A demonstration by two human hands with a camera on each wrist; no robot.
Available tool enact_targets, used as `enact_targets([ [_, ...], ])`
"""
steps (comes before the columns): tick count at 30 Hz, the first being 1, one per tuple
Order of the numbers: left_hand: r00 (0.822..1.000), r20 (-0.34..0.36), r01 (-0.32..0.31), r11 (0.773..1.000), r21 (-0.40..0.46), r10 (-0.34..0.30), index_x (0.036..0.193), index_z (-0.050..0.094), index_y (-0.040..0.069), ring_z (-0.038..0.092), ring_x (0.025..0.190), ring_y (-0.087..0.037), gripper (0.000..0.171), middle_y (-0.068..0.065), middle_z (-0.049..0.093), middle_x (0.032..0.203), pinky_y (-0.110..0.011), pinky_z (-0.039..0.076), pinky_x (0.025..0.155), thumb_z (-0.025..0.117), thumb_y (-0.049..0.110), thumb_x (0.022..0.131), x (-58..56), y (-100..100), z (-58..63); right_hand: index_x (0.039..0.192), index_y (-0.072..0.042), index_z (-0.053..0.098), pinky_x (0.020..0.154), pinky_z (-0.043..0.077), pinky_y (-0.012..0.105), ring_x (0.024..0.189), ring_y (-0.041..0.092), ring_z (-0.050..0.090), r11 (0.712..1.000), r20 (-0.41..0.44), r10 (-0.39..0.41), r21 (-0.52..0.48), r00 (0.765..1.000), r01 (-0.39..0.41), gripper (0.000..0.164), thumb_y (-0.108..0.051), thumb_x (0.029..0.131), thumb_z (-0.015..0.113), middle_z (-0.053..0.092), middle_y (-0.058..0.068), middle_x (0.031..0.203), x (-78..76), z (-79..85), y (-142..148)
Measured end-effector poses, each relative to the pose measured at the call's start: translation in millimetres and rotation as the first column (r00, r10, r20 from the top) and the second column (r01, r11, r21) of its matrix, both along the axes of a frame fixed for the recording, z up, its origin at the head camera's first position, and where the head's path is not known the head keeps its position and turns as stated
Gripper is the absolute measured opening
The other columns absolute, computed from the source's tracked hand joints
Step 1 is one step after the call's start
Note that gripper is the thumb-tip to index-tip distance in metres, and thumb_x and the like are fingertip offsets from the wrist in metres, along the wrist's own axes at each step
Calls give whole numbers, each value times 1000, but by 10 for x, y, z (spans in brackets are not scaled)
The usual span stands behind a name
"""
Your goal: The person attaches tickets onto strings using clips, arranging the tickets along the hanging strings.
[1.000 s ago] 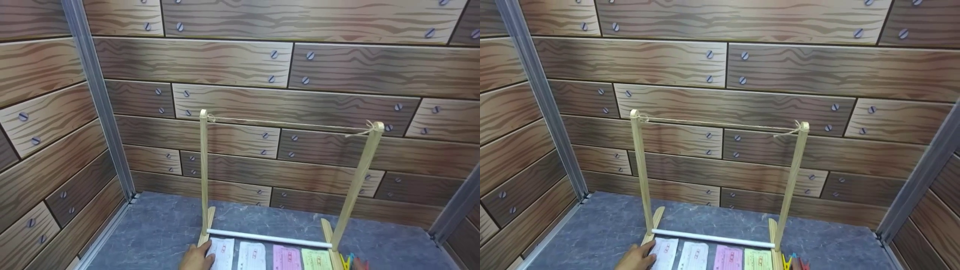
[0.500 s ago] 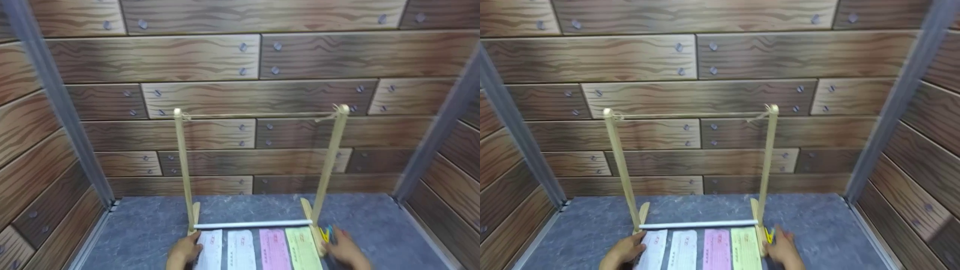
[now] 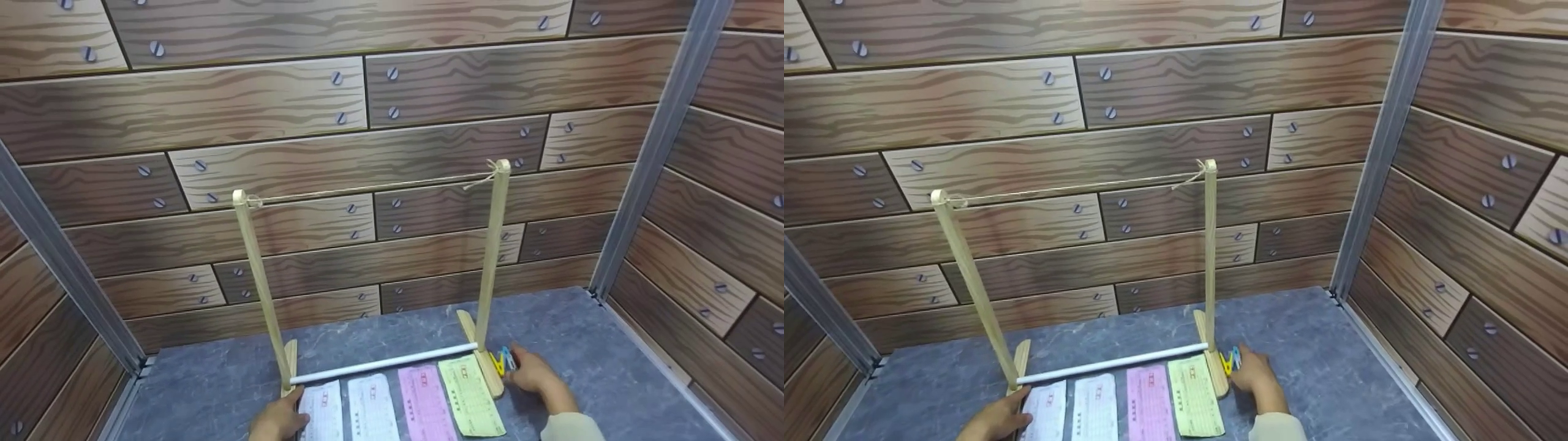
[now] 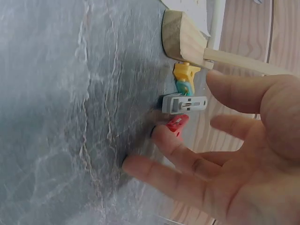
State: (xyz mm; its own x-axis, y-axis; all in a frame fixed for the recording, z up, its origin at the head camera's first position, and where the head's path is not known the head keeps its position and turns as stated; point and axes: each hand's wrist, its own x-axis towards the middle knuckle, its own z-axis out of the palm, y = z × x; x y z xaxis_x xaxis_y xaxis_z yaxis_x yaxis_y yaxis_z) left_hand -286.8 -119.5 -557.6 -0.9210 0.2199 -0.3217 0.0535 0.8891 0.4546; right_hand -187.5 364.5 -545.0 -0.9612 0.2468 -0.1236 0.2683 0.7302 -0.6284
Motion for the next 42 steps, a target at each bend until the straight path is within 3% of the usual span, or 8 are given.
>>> enact_targets([
  [4,998,60,4,1000,-28,-2,139,47,10,51,111,-47,70,-25,55,123,-64,37,87,75,32,79,-63,-10,10,130,8,46,92,38,55,109,43,51,1000,-14,11,-1,1000,-11,56,6,75,60,56,27,116,-16,-35,14],
  [11,998,49,36,999,-18,-36,137,46,7,56,103,-45,69,-26,58,116,-61,40,83,76,27,78,-67,4,11,110,-1,53,72,45,51,85,33,56,996,-19,26,91,999,-24,27,3,84,55,60,17,96,-29,-13,58],
  [21,1000,30,-4,997,-71,7,121,52,9,60,84,-34,53,-20,62,100,-57,44,77,76,13,74,8,71,42,130,5,47,89,40,56,111,51,46,987,80,25,157,996,-38,42,2,88,49,54,30,118,-81,20,21],
  [24,1000,-27,-3,998,-68,1,125,53,6,61,90,-39,61,-23,61,106,-60,44,79,76,9,69,30,107,57,134,10,41,88,40,60,118,55,37,997,98,-5,74,995,-2,48,6,86,45,43,36,127,-61,28,54],
  [28,996,-91,9,1000,-7,-9,120,55,4,60,86,-38,62,-23,62,103,-59,45,78,75,5,61,36,115,69,139,6,36,62,50,56,104,54,47,993,155,-48,-101,987,64,53,4,86,42,28,42,133,-22,46,149],
  [32,996,-81,30,997,67,-25,102,53,5,55,72,-29,47,-15,59,85,-49,48,68,73,0,59,34,75,60,125,0,49,47,47,41,64,27,50,975,189,-29,-211,982,70,39,3,87,42,50,28,96,59,34,262],
  [35,998,-43,42,995,95,-38,97,49,4,54,68,-27,44,-12,56,78,-45,47,62,72,-3,59,30,56,49,100,-4,51,44,44,35,53,17,38,958,206,-5,-281,979,64,18,5,88,41,44,11,70,127,14,325],
  [42,999,-28,26,996,84,-23,121,48,-8,57,97,-43,68,-30,57,106,-57,43,85,76,-4,59,-47,123,84,95,-7,44,49,50,46,71,30,45,918,223,-19,-381,975,105,8,-11,100,40,31,21,112,248,-66,347],
])
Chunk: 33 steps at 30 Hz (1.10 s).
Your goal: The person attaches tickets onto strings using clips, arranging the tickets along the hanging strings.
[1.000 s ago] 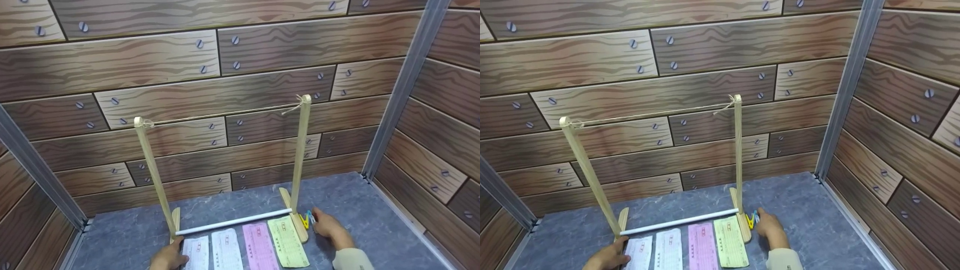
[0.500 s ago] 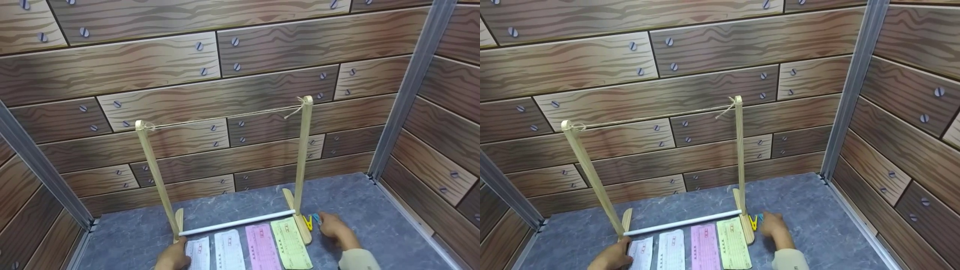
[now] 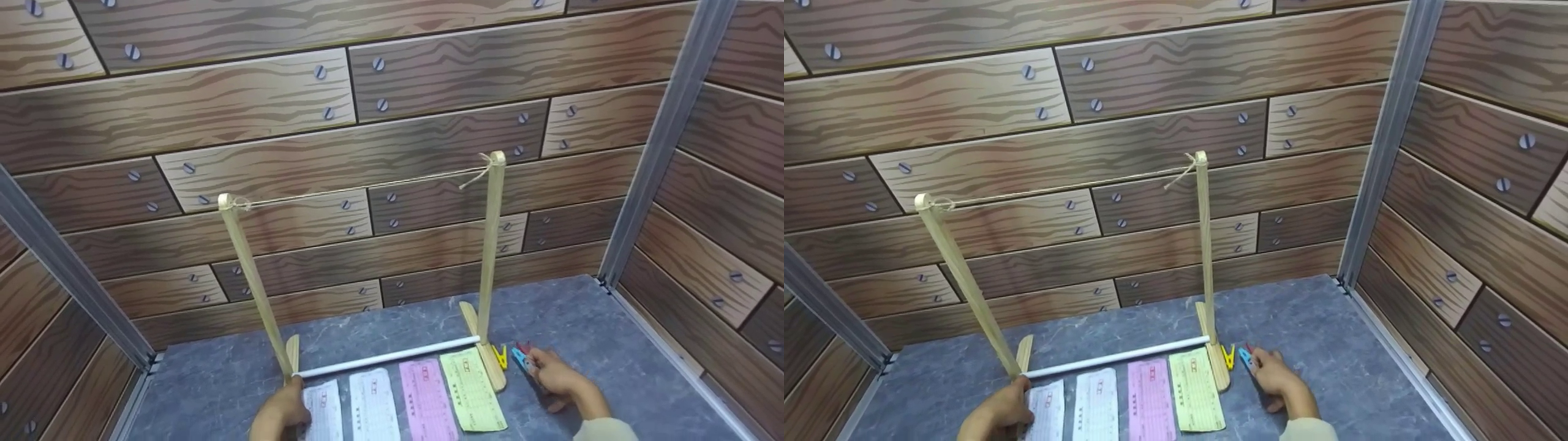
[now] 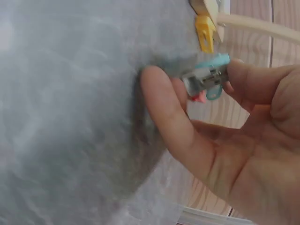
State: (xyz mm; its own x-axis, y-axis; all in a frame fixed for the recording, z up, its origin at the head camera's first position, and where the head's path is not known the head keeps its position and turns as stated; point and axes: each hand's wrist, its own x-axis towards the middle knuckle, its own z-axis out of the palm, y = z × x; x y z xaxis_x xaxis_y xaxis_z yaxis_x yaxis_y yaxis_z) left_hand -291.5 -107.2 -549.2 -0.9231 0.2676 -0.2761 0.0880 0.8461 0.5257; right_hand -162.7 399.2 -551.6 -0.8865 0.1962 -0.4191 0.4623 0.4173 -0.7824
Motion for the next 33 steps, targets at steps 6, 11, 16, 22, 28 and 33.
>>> enact_targets([
  [6,999,35,-38,999,-14,39,134,34,-15,55,103,-45,84,-34,53,115,-57,42,87,75,-4,62,3,-15,7,103,-5,46,47,49,47,71,34,49,995,25,41,90,999,-43,13,-15,100,38,12,27,142,67,-112,-94],
  [11,1000,0,-28,1000,8,28,114,52,-3,59,82,-32,57,-20,60,95,-50,49,71,75,-5,63,27,-2,-18,91,-5,45,44,47,42,70,35,50,987,54,108,110,993,-113,17,-18,101,38,-17,30,148,117,-173,-40],
  [16,998,13,-56,998,9,56,119,51,-2,57,73,-28,60,-20,60,96,-43,50,60,74,-7,64,5,4,-51,89,-4,43,41,37,31,51,18,36,995,-15,97,-18,995,-97,15,-14,100,38,-14,31,148,151,-201,47],
  [22,998,-27,-51,996,75,53,107,50,-2,56,63,-26,51,-12,56,81,-38,48,47,70,-12,61,-12,42,-9,95,-2,44,49,45,33,58,19,42,992,-158,10,-125,987,-30,18,-19,102,41,33,25,124,271,-255,188],
  [28,998,-62,7,997,70,-2,111,50,-5,56,53,-27,51,-18,56,80,-37,45,38,69,-10,63,-32,22,-4,103,3,47,57,52,38,64,20,54,948,-193,-151,-306,969,87,24,-20,100,47,38,24,129,336,-306,242],
  [33,995,-86,51,997,66,-45,108,51,-6,55,57,-26,48,-16,56,81,-36,45,40,68,-9,63,3,-47,-64,93,-6,53,67,54,42,68,22,63,718,-131,-428,-650,894,249,14,-15,101,44,61,1,116,426,-352,310],
])
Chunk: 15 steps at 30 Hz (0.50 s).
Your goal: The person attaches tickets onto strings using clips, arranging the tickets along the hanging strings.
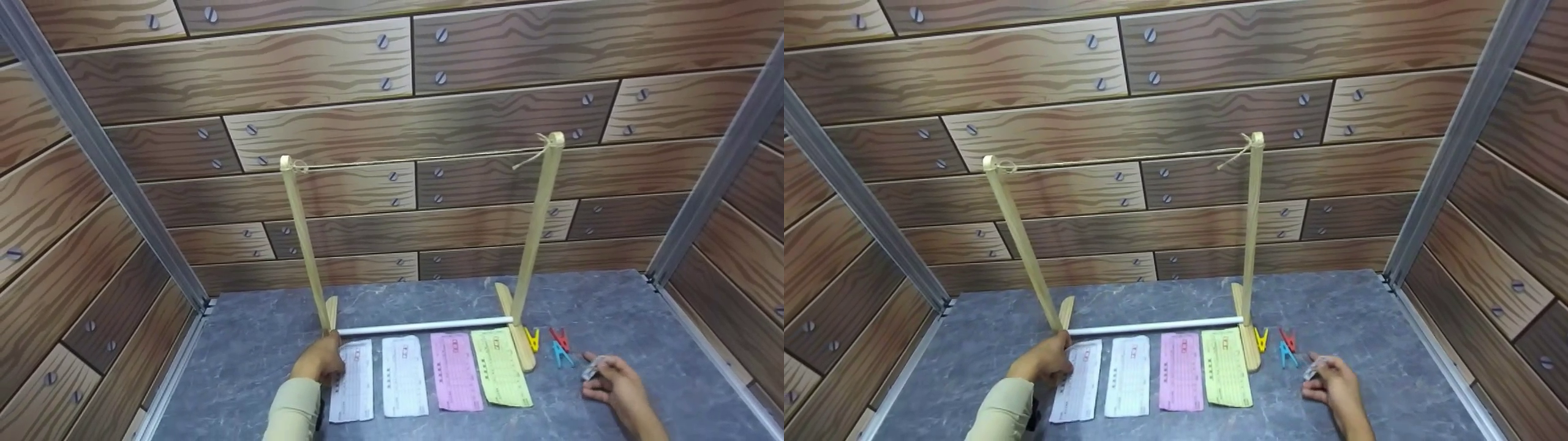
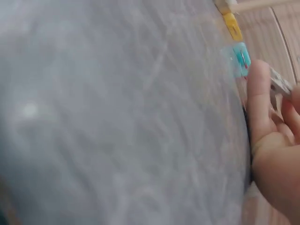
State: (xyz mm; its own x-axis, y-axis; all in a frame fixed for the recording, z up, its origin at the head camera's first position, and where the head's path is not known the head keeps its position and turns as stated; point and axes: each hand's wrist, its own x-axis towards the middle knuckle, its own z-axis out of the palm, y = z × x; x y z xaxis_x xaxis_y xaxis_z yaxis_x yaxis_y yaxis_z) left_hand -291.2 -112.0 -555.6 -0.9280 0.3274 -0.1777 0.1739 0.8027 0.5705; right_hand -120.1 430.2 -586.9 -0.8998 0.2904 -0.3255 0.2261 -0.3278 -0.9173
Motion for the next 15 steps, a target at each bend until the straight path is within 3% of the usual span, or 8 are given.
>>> enact_targets([
  [2,1000,-14,19,1000,-3,-19,109,51,-6,55,59,-25,48,-14,56,80,-36,45,42,68,-8,63,-2,3,-9,90,-10,52,70,54,43,70,22,65,988,-10,-60,-141,998,58,15,-14,101,43,68,-2,99,32,8,44],
  [4,999,-25,41,999,-6,-41,110,52,-6,54,58,-23,48,-13,56,78,-35,45,43,68,-8,65,-5,9,-15,89,-11,52,71,54,42,70,21,65,976,0,-84,-202,996,83,15,-15,101,44,70,2,90,44,24,71],
  [7,998,-23,66,998,-1,-66,106,53,-4,54,54,-22,42,-10,54,74,-37,46,42,66,-8,66,-23,22,-22,89,-12,53,71,54,41,69,20,65,975,13,-89,-202,996,90,14,-15,100,45,70,6,88,40,46,89],
  [11,991,-111,66,996,-51,-72,102,57,-2,57,63,-24,33,-10,58,76,-42,50,58,62,-5,70,-57,32,-52,95,-13,46,67,54,39,65,19,64,976,19,-124,-178,992,126,4,-15,99,48,70,8,87,28,58,77],
  [15,972,-230,15,994,-105,-39,96,62,2,62,76,-28,19,-10,63,81,-46,49,70,59,-1,78,-61,24,-88,104,-17,34,63,54,38,62,19,64,963,38,-156,-215,987,161,16,-12,98,48,70,9,85,38,51,60],
])
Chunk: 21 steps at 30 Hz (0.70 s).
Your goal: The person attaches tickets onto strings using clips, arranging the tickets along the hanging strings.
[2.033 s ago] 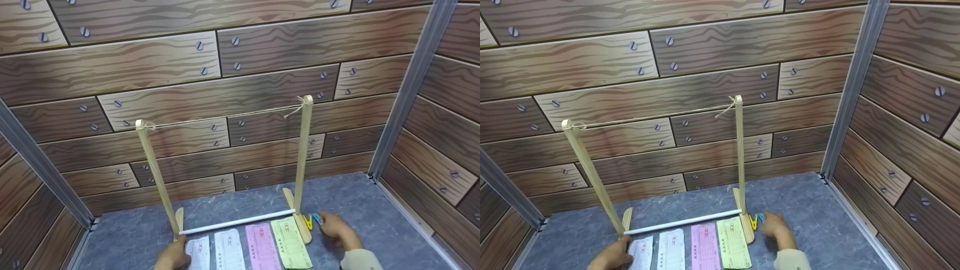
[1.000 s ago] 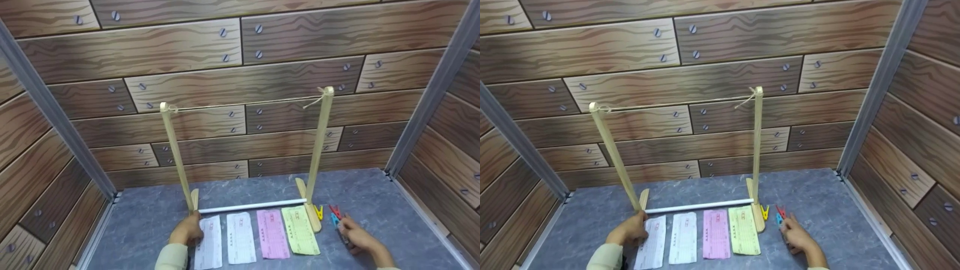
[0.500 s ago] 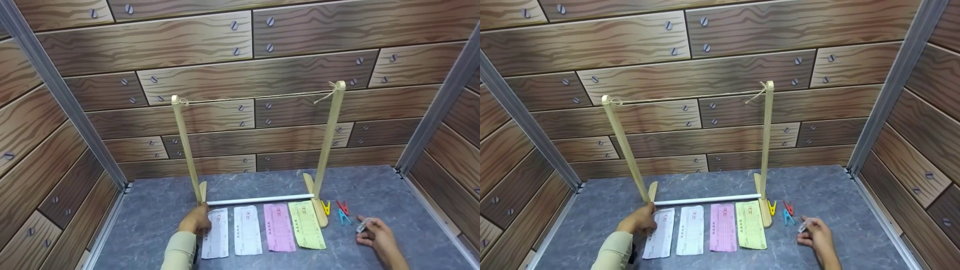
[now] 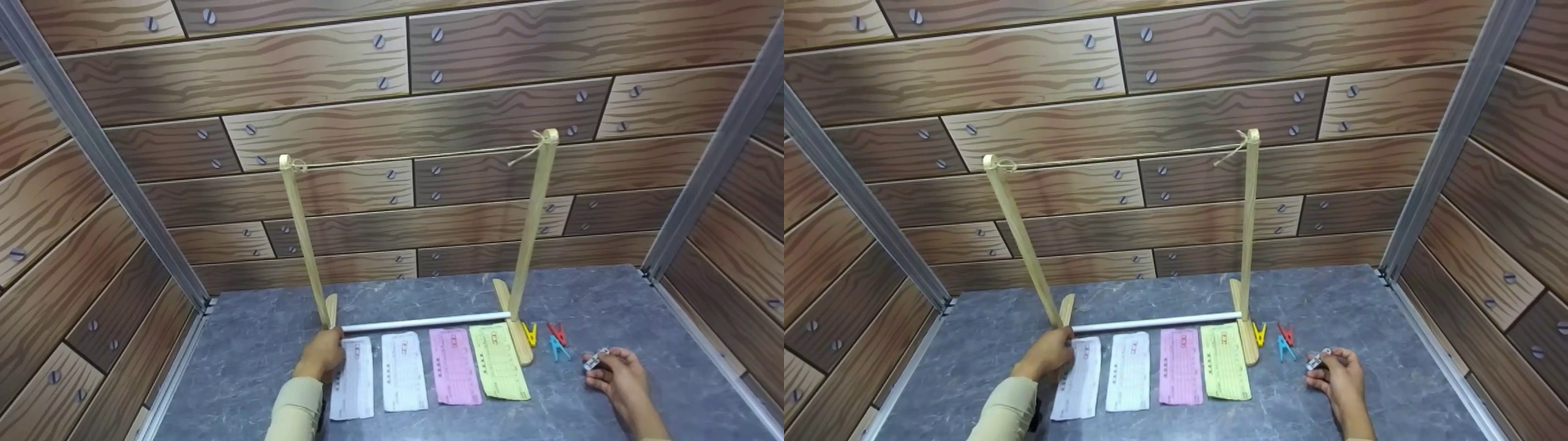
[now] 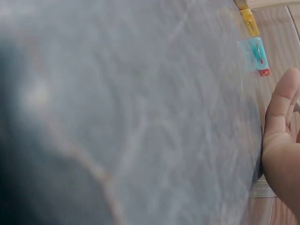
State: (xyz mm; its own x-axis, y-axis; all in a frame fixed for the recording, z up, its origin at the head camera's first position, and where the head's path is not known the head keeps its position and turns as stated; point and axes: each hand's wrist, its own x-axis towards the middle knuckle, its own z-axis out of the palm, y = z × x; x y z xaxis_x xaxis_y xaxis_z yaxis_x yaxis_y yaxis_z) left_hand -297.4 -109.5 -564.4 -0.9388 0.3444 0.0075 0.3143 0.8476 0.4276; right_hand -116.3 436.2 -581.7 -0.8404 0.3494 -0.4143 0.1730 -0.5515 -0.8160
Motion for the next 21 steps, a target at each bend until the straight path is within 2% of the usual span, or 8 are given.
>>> enact_targets([
  [3,998,-63,-23,1000,5,23,90,63,4,62,73,-29,10,-10,63,79,-46,49,66,59,1,81,-4,-3,3,115,-19,31,65,54,39,65,20,65,1000,17,-4,-16,1000,5,27,-10,97,49,70,8,86,-11,14,7],
  [5,995,-92,-29,1000,9,30,88,63,5,61,69,-27,7,-8,62,77,-46,48,64,61,3,82,-7,5,25,133,-21,28,69,54,39,69,20,66,1000,26,10,-2,1000,-10,44,-10,97,49,70,5,87,-8,21,17],
  [7,994,-109,-26,1000,-3,25,87,63,6,60,67,-26,6,-8,62,76,-45,48,62,61,3,83,-5,15,72,147,-15,16,72,54,39,74,21,67,999,30,27,26,999,-27,61,-10,97,50,70,2,88,-7,28,20],
  [10,994,-112,-11,999,-33,7,86,65,7,59,67,-25,4,-7,62,75,-45,48,62,62,5,84,5,34,159,151,-6,2,78,52,40,83,22,67,997,18,58,48,998,-59,72,-11,97,50,69,-2,89,-18,57,19],
  [14,993,-112,16,997,-71,-24,81,65,7,60,68,-26,4,-7,62,74,-46,48,62,62,6,83,24,58,254,150,-8,13,84,49,41,89,26,67,996,-34,87,18,996,-86,64,-10,97,50,69,1,91,-73,161,11],
  [16,992,-123,18,997,-73,-27,79,65,8,60,68,-27,5,-7,62,74,-47,48,61,62,6,84,28,62,290,144,-11,26,86,48,41,91,28,66,995,-74,104,3,992,-104,54,-10,96,52,69,3,93,-105,219,-3],
  [18,991,-132,14,998,-62,-22,79,64,8,59,65,-25,6,-7,61,73,-46,47,60,62,7,85,24,65,321,132,-13,41,86,48,41,92,29,66,992,-114,123,3,986,-124,40,-11,95,56,68,5,95,-133,268,-23],
  [21,987,-160,27,999,-36,-33,82,65,8,56,60,-21,6,-5,61,71,-43,47,58,61,8,87,4,61,370,111,-15,57,85,49,41,92,30,66,988,-171,153,25,973,-151,17,-13,94,58,68,7,97,-158,323,-66],
])
